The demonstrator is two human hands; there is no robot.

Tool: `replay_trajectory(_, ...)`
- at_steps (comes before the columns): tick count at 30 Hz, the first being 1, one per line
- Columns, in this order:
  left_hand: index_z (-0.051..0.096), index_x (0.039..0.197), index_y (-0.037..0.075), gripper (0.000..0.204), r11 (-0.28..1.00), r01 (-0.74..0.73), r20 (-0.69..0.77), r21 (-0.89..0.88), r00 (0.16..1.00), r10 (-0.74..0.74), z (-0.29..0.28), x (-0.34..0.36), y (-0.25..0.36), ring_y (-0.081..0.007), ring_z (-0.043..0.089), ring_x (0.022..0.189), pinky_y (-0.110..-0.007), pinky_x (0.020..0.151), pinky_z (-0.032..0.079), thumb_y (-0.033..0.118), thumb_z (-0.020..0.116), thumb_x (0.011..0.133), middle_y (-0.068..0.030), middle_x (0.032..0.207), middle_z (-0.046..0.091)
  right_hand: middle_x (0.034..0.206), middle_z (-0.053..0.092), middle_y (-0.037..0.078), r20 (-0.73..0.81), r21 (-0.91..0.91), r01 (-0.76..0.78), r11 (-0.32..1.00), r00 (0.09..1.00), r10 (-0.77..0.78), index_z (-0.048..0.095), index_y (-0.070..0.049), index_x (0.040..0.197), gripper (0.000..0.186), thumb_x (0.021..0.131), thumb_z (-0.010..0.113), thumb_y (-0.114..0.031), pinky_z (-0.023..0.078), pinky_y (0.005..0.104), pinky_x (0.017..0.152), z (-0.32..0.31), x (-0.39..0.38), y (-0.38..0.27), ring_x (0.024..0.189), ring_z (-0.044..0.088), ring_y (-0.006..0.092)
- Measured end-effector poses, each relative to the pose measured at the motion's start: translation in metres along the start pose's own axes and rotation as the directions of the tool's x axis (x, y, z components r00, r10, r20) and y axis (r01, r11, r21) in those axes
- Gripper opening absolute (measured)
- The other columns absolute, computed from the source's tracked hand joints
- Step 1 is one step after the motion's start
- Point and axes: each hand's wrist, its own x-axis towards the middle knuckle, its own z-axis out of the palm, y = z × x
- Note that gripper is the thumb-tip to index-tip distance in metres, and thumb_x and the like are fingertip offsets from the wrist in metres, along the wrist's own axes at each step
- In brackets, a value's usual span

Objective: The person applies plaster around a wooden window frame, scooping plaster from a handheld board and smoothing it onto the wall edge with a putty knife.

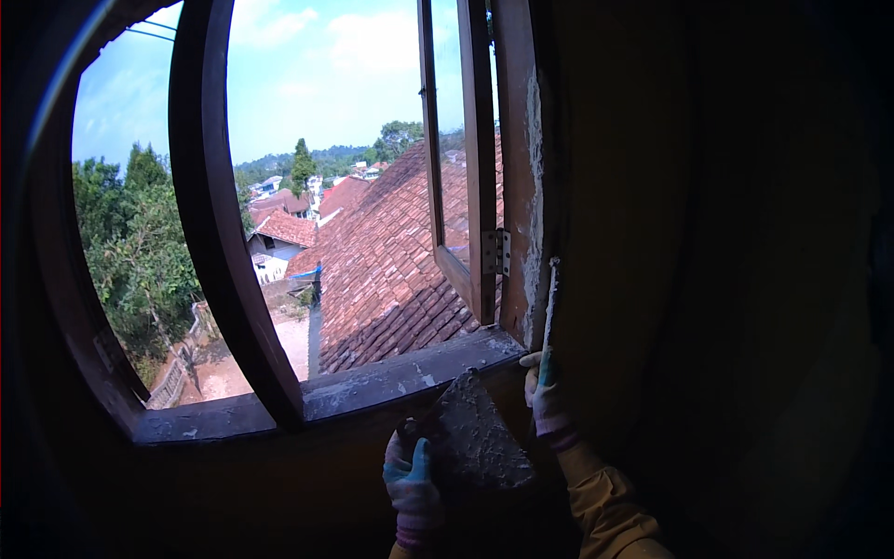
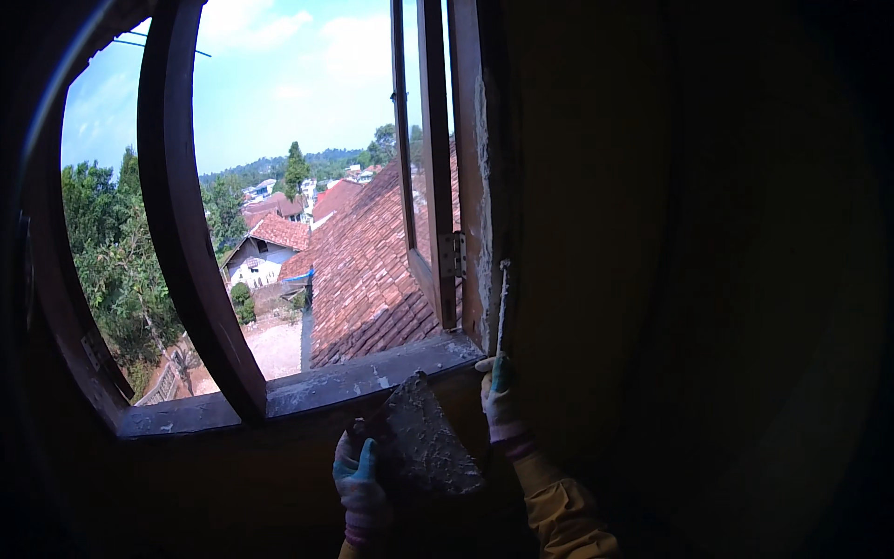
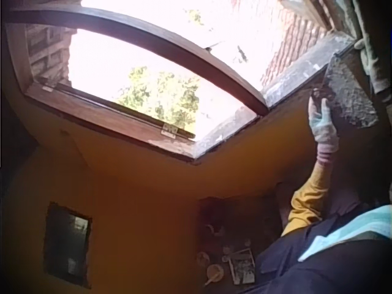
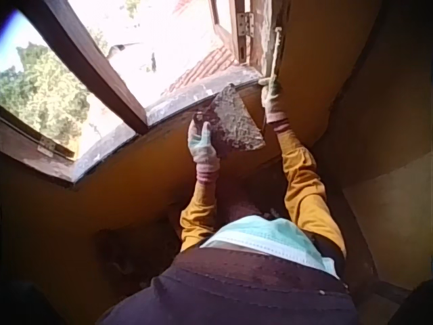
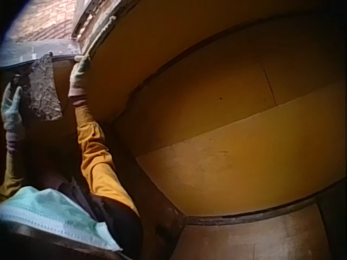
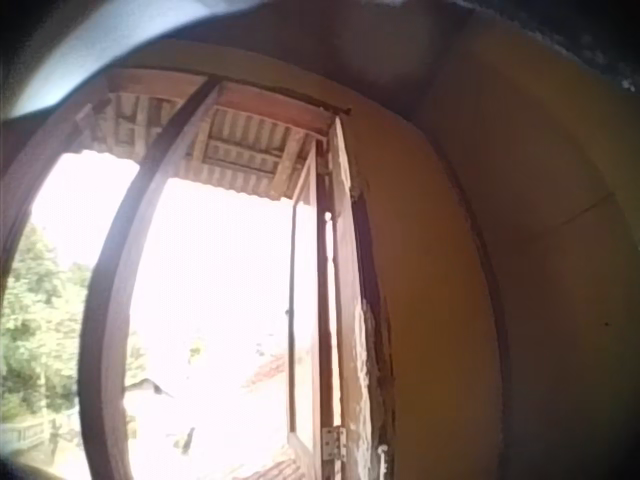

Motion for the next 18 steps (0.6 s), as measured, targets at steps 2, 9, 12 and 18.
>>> replay_trajectory(2, 0.045, 0.119, -0.004, 0.038, 0.999, 0.008, 0.053, -0.032, 0.999, -0.006, 0.016, -0.004, 0.002, -0.0154, 0.053, 0.098, -0.025, 0.085, 0.043, 0.004, 0.055, 0.083, -0.0103, 0.112, 0.054, 0.055, 0.049, 0.002, -0.212, -0.306, 0.117, 0.945, 0.959, -0.187, 0.051, -0.005, 0.098, 0.036, 0.091, 0.044, -0.039, 0.037, 0.0244, 0.035, -0.015, -0.002, 0.001, 0.040, 0.047, 0.0120)
replay_trajectory(9, 0.045, 0.120, -0.004, 0.040, 1.000, 0.021, 0.010, -0.017, 1.000, -0.021, 0.001, -0.006, 0.005, -0.0167, 0.051, 0.104, -0.028, 0.090, 0.040, 0.005, 0.056, 0.082, -0.0102, 0.114, 0.053, 0.047, 0.042, -0.001, -0.402, -0.259, 0.060, 0.964, 0.901, -0.164, 0.052, -0.006, 0.086, 0.037, 0.091, 0.041, -0.041, 0.031, 0.0245, 0.031, 0.006, 0.004, -0.007, 0.034, 0.041, 0.0094)
replay_trajectory(12, 0.045, 0.120, -0.004, 0.040, 1.000, 0.027, -0.004, 0.002, 1.000, -0.027, 0.000, -0.007, 0.005, -0.0172, 0.050, 0.105, -0.028, 0.091, 0.039, 0.004, 0.055, 0.082, -0.0103, 0.114, 0.053, 0.048, 0.045, 0.001, -0.406, -0.191, 0.025, 0.981, 0.908, -0.102, 0.052, -0.006, 0.085, 0.036, 0.091, 0.042, -0.041, 0.033, 0.0254, 0.031, -0.007, 0.008, -0.002, 0.035, 0.043, 0.0112)
replay_trajectory(18, 0.045, 0.120, -0.004, 0.041, 0.999, 0.027, -0.010, 0.042, 1.000, -0.026, -0.003, -0.007, 0.001, -0.0177, 0.050, 0.107, -0.029, 0.093, 0.038, 0.004, 0.055, 0.082, -0.0105, 0.116, 0.053, 0.049, 0.048, 0.001, -0.457, -0.502, -0.074, 0.862, 0.869, -0.191, 0.052, -0.008, 0.084, 0.031, 0.090, 0.045, -0.037, 0.035, 0.0258, 0.032, 0.003, 0.003, -0.013, 0.035, 0.046, 0.0125)
